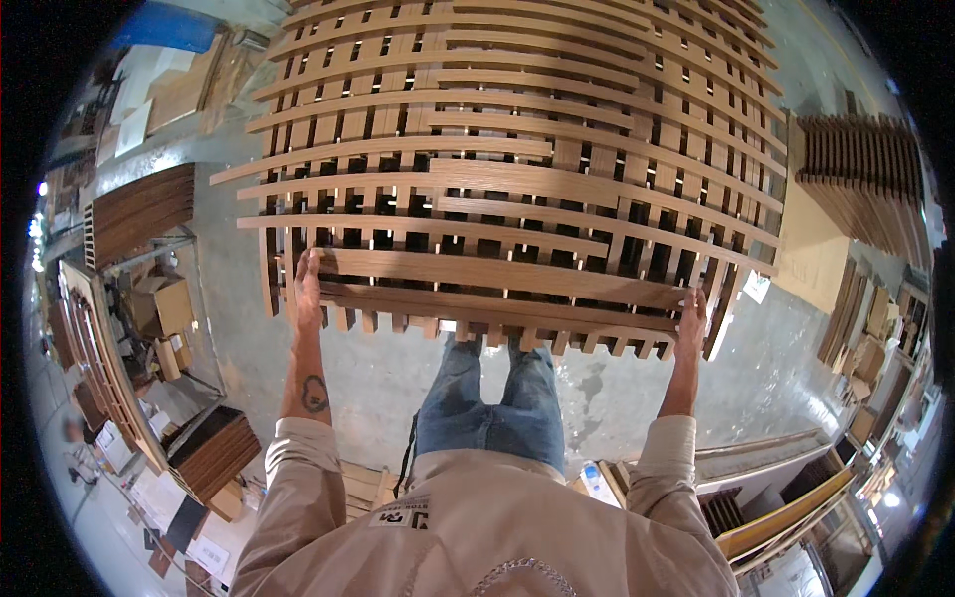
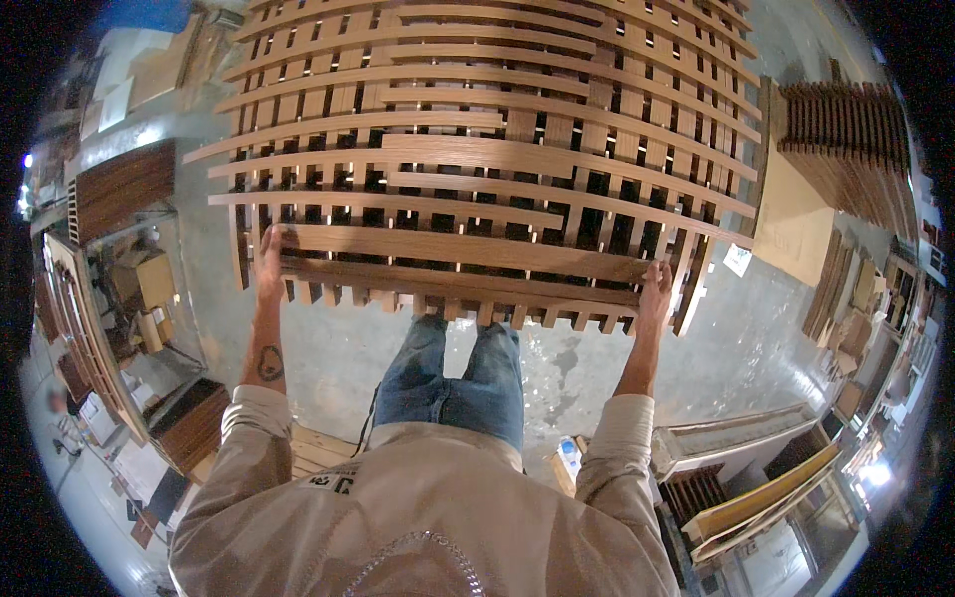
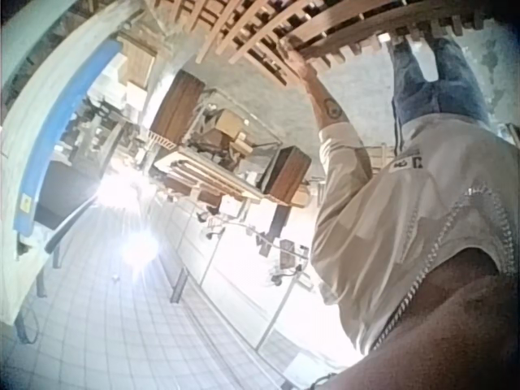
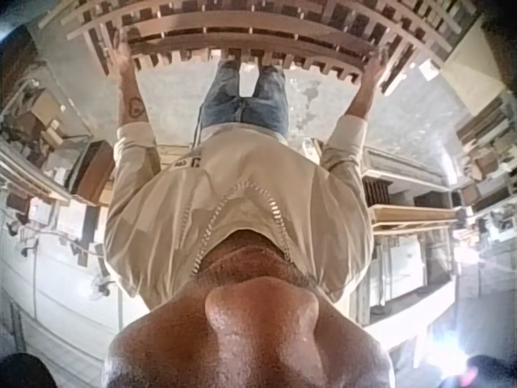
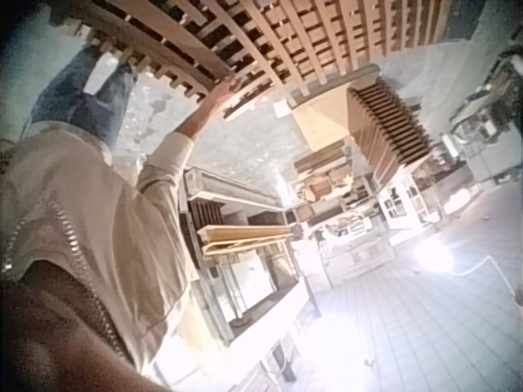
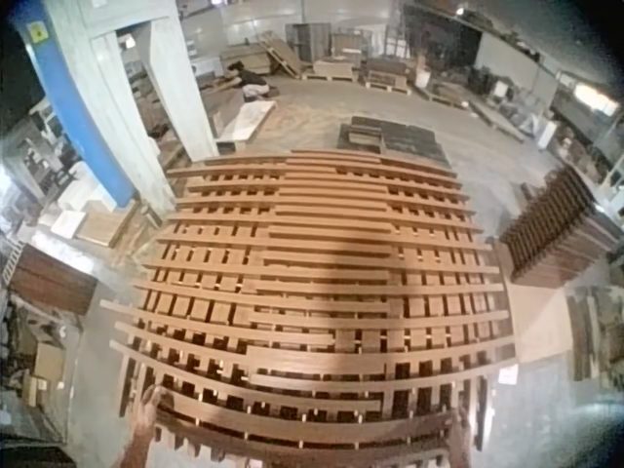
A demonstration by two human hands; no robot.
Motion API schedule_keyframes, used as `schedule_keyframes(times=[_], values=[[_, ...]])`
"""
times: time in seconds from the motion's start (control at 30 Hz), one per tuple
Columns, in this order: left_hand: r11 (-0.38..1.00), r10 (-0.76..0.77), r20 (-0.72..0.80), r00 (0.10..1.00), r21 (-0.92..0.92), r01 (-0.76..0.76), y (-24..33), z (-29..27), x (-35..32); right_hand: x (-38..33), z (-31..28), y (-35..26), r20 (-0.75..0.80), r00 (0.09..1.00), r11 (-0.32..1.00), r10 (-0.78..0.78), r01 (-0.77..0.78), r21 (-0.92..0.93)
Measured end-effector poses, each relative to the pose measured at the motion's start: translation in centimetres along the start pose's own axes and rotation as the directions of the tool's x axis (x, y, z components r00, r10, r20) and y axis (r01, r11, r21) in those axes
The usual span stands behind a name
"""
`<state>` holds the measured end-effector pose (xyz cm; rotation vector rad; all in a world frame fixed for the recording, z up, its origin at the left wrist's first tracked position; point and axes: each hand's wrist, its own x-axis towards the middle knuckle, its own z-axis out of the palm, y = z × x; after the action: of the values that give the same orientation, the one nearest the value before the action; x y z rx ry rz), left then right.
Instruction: Applying adhesive from a piping bag to the edges of a wooden furniture panel.
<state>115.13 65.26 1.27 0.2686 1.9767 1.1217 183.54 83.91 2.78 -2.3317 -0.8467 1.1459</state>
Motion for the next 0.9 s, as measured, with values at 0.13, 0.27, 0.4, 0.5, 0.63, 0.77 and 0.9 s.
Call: schedule_keyframes(times=[0.13, 0.27, 0.4, 0.5, 0.63, 0.77, 0.9], values=[[0.906, 0.137, -0.076, 0.988, 0.413, -0.094, 0.1, -0.3, 1.3, -0.2, 0.9, -1.5, -0.060, 0.980, 0.904, -0.190, 0.151, -0.401], [0.537, 0.467, -0.067, 0.881, 0.813, -0.223, 1.9, 1.4, 3.9, -3.0, 6.0, -4.1, 0.167, 0.690, 0.438, -0.704, 0.607, -0.663], [0.118, 0.446, 0.209, 0.870, 0.950, -0.289, 4.3, 5.1, 6.1, -4.9, 11.6, -7.0, 0.383, 0.570, 0.307, -0.727, 0.769, -0.561], [-0.075, 0.291, 0.311, 0.905, 0.950, -0.302, 5.8, 6.3, 7.4, -5.1, 13.1, -8.2, 0.467, 0.541, 0.215, -0.699, 0.782, -0.585], [-0.047, 0.293, 0.444, 0.847, 0.891, -0.451, 6.5, 5.8, 7.3, -4.9, 13.1, -8.4, 0.518, 0.561, 0.267, -0.645, 0.801, -0.536], [0.032, 0.418, 0.531, 0.737, 0.803, -0.596, 8.1, 6.1, 4.3, -5.0, 11.9, -8.6, 0.485, 0.632, 0.374, -0.605, 0.763, -0.527], [0.035, 0.377, 0.510, 0.773, 0.826, -0.562, 11.6, 8.3, 0.1, -4.8, 9.0, -8.9, 0.326, 0.605, 0.413, -0.727, 0.764, -0.495]])
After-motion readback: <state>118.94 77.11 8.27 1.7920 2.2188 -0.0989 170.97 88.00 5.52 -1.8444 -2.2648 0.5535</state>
